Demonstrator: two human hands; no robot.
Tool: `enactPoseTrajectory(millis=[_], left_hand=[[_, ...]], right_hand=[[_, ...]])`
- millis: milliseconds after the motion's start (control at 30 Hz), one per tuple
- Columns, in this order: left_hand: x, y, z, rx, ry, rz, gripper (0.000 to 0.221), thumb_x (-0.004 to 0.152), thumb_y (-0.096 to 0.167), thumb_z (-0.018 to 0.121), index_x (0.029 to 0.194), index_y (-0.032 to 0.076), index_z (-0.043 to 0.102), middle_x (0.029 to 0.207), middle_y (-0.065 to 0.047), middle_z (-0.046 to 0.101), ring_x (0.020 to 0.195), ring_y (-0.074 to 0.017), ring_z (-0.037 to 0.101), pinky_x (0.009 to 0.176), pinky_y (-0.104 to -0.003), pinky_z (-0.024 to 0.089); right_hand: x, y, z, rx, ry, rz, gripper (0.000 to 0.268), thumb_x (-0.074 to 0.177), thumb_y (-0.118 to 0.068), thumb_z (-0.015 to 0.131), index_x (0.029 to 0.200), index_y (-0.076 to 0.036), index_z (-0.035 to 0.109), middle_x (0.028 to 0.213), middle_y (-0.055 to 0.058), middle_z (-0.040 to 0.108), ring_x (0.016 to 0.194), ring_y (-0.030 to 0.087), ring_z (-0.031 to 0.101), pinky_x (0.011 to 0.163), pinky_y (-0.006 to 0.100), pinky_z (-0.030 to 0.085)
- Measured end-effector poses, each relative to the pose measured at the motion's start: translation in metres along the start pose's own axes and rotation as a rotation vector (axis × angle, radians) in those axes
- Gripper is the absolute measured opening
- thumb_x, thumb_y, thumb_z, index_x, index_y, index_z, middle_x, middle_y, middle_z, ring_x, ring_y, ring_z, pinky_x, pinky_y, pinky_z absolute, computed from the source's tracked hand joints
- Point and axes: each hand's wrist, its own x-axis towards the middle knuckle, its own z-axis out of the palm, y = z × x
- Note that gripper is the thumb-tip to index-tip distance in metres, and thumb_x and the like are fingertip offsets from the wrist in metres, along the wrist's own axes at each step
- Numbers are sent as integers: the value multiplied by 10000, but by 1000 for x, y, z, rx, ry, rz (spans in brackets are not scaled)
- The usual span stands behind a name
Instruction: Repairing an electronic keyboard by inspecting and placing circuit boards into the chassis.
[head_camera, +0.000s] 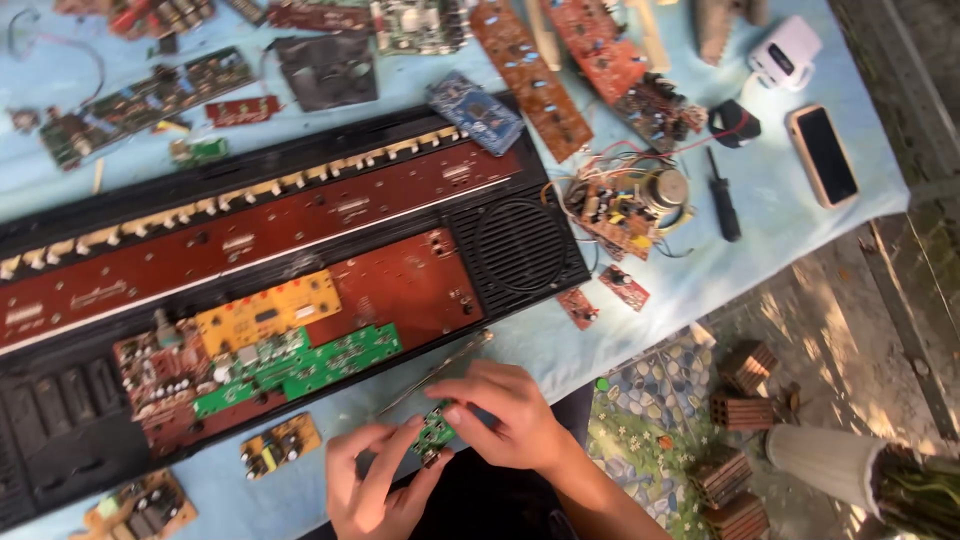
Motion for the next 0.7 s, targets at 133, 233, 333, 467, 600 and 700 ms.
enactPoseTrajectory(millis=[133, 233, 333, 467, 600, 700], left_hand=[[-1, 16, 2, 20, 41, -183, 326, 833, 240, 820, 1135, 134, 760, 1078, -76, 643, 869, -221, 534, 772, -383, 507], [-2, 7, -8, 92, -118, -166, 439, 816, 319, 819, 1221, 162, 747, 1110, -64, 657, 983, -233, 562, 817, -383, 551], [0, -2, -15, 113, -244, -182, 575, 727, 265, 896, 1270, 168, 732, 1124, -106, 643, 937, -247, 567, 790, -390, 547], [-3, -17, -12, 178, -241, -116, 526, 778, 303, 849, 1263, 133, 735, 1100, -111, 618, 864, -251, 526, 712, -394, 528], [-4, -11, -7, 287, -195, -117, 464, 810, 367, 818, 1231, 180, 759, 1104, -82, 606, 870, -278, 531, 795, -440, 510], [-9, -22, -4, 289, -188, -90, 479, 780, 388, 841, 1212, 196, 768, 1107, -73, 619, 879, -280, 537, 808, -446, 505]], right_hand=[[-34, 18, -30, -169, 260, -7, 288, 1063, -224, 536, 1027, -19, 734, 702, 57, 669, 552, 170, 571, 520, 306, 454], [-55, 38, -63, -433, 532, 203, 232, 1033, -174, 557, 957, -38, 729, 810, 75, 708, 651, 180, 616, 647, 299, 488], [-73, 61, -95, -623, 673, 229, 193, 1032, -139, 569, 939, -40, 707, 723, 44, 646, 551, 78, 473, 488, 215, 332], [-70, 51, -122, -668, 644, 456, 182, 1063, -185, 603, 1130, -32, 676, 1022, 90, 591, 681, 116, 551, 611, 259, 458], [-60, 47, -128, -669, 547, 564, 221, 1033, -245, 636, 1182, -98, 709, 1075, 65, 579, 617, 93, 553, 560, 249, 456], [-54, 44, -116, -570, 578, 505, 115, 1022, -178, 652, 1050, -86, 716, 812, 12, 563, 611, 93, 512, 576, 260, 433]])
